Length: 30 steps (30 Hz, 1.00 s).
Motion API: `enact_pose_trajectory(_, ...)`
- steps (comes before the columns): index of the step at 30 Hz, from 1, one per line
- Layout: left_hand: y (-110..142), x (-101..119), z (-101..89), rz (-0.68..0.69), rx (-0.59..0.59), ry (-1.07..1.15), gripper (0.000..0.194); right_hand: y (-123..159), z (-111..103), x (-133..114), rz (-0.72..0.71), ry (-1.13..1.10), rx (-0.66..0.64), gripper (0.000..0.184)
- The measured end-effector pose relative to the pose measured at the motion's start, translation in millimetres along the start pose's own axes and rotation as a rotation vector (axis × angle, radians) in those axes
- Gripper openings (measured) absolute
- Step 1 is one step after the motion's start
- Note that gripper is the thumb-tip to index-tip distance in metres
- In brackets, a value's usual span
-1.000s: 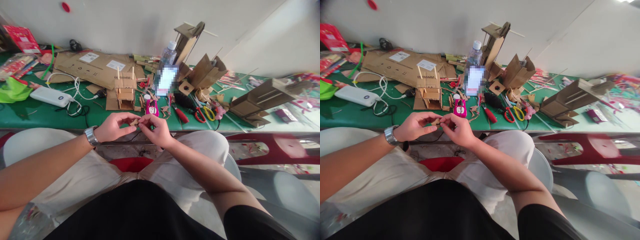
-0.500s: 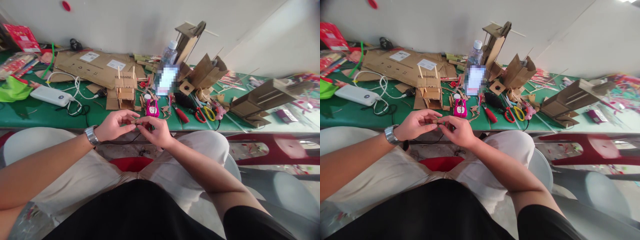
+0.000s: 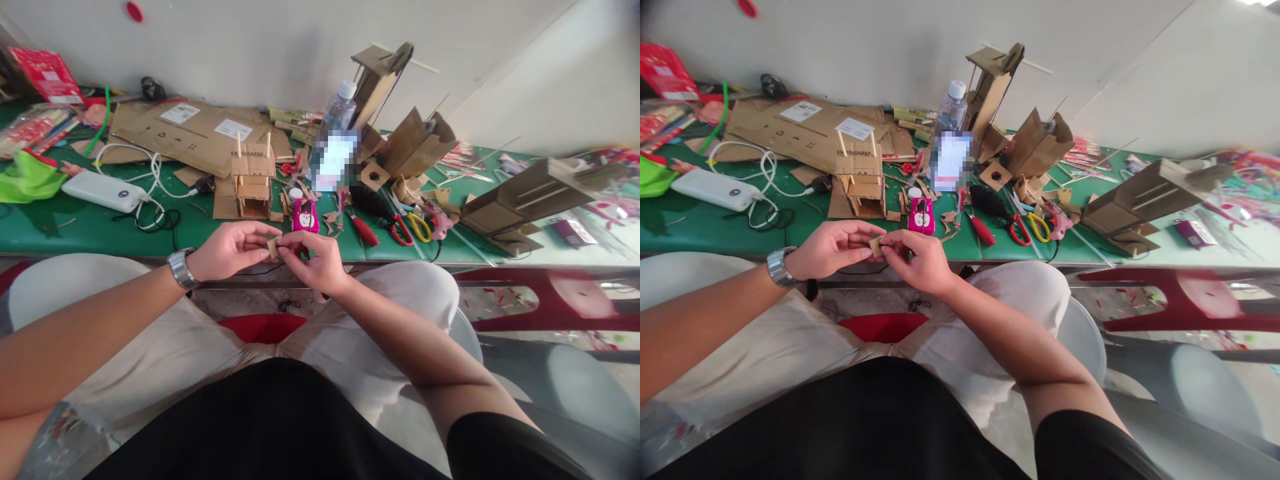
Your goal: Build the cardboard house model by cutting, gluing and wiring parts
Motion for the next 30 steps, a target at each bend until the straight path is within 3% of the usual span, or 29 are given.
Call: enact_pose_trajectory(30, -1.9, 2.3, -0.1, 0.019, 0.023, -0.058, 0.045, -0.2, 6.3, 5.6, 0.125, -0.119, -0.075, 0.01)
Point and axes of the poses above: each hand's wrist, its own y-axis away from the middle knuckle, its own z-axis out of the palm, x = y × z, the point moved 7 cm from there along -y, towards the middle knuckle, and after that the axes turned 1 degree about -z, right-handed, at the moved point
